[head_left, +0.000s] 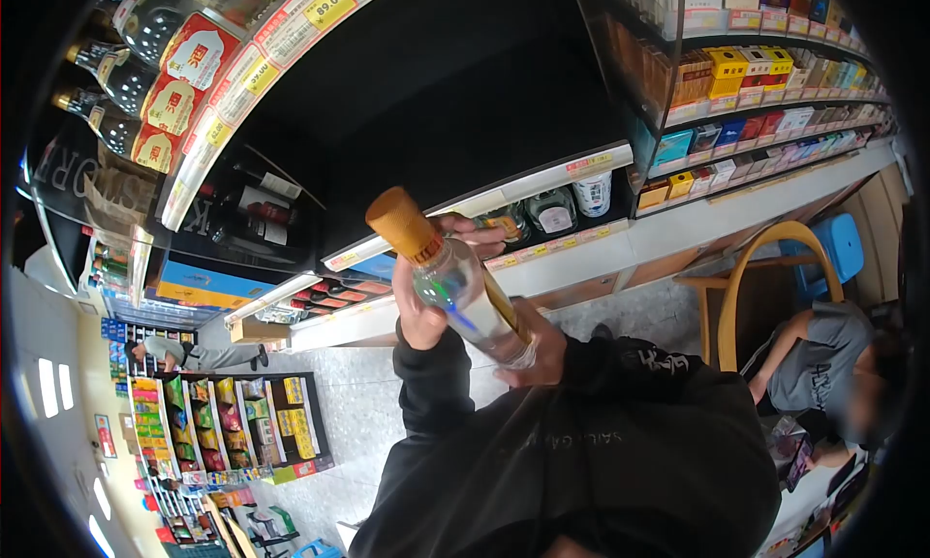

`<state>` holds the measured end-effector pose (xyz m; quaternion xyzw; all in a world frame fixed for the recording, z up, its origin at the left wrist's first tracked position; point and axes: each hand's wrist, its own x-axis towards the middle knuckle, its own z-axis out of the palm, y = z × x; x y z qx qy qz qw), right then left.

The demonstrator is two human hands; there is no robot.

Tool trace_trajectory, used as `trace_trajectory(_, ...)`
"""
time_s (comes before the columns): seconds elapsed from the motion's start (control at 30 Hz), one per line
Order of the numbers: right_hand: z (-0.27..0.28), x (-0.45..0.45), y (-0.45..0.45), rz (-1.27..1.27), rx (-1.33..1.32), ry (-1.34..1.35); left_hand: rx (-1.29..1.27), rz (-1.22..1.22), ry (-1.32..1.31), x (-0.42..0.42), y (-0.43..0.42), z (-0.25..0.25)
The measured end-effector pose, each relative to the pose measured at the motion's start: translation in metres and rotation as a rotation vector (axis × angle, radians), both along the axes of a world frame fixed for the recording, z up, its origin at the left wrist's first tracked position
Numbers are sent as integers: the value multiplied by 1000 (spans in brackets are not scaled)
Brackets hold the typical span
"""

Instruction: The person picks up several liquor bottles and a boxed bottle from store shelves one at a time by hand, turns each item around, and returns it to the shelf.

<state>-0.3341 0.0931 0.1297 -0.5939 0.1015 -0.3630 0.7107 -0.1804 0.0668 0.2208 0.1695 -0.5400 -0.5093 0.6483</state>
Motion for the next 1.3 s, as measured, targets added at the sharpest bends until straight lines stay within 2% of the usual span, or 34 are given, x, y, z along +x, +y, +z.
trace_trajectory(0.03,-3,1,0,-1,3,0,-43,73,-123,1,2,0)
trace_trajectory(0.07,-10,4,0,-109,12,-33,-87,146,-247,1,3,0)
trace_trajectory(0.1,-17,7,0,-218,21,-66,-86,147,-246,-1,8,1)
trace_trajectory(0.13,-24,6,0,-307,-18,82,-1,270,-283,-6,15,2)
trace_trajectory(0.2,-52,13,-3,-376,-14,165,110,467,-354,-14,21,5)
trace_trajectory(0.27,-49,12,-4,-442,-8,252,183,491,-291,-15,22,1)
trace_trajectory(0.33,-42,6,-9,-545,-192,496,233,522,-190,-12,20,-7)
trace_trajectory(0.37,-44,6,-11,-540,-191,498,236,526,-189,-10,18,-13)
trace_trajectory(0.47,-64,6,-21,-452,-255,366,198,492,-124,-7,14,-28)
trace_trajectory(0.5,-75,6,-28,-304,-261,357,198,489,-127,-5,14,-31)
trace_trajectory(0.53,-82,8,-33,-157,-266,346,176,426,-203,-4,17,-34)
trace_trajectory(0.57,-88,11,-34,-161,-265,345,153,363,-278,-3,19,-37)
trace_trajectory(0.63,-94,15,-36,80,149,29,128,300,-258,-2,20,-42)
trace_trajectory(0.7,-93,23,-37,107,201,49,57,68,-501,0,20,-43)
trace_trajectory(0.77,-89,29,-38,157,309,90,-50,8,-742,-5,16,-36)
trace_trajectory(0.8,-161,51,-31,133,495,-80,-87,0,-807,-7,13,-38)
trace_trajectory(0.83,-162,46,-36,133,492,-82,-125,-8,-873,-7,11,-40)
trace_trajectory(0.87,-162,43,-44,-21,214,8,-130,-7,-878,-5,11,-42)
trace_trajectory(0.9,-162,38,-50,-174,-65,97,-133,125,-1042,-2,13,-44)
trace_trajectory(0.93,-188,39,-49,-311,-44,88,-136,261,-1203,0,14,-48)
trace_trajectory(0.97,-191,39,-55,-311,-50,87,-141,265,-1203,2,16,-55)
trace_trajectory(1.03,-200,39,-66,-399,301,206,247,526,-1023,1,19,-68)
trace_trajectory(1.1,-225,48,-76,-436,307,247,242,597,-983,-2,17,-75)
trace_trajectory(1.17,-239,52,-81,-584,99,464,219,650,-859,1,13,-88)
trace_trajectory(1.2,-255,59,-82,-472,351,357,206,662,-889,2,12,-91)
trace_trajectory(1.23,-239,57,-82,-476,347,356,201,661,-887,3,10,-94)
trace_trajectory(1.3,-173,50,-76,-315,958,129,151,671,-859,5,2,-105)
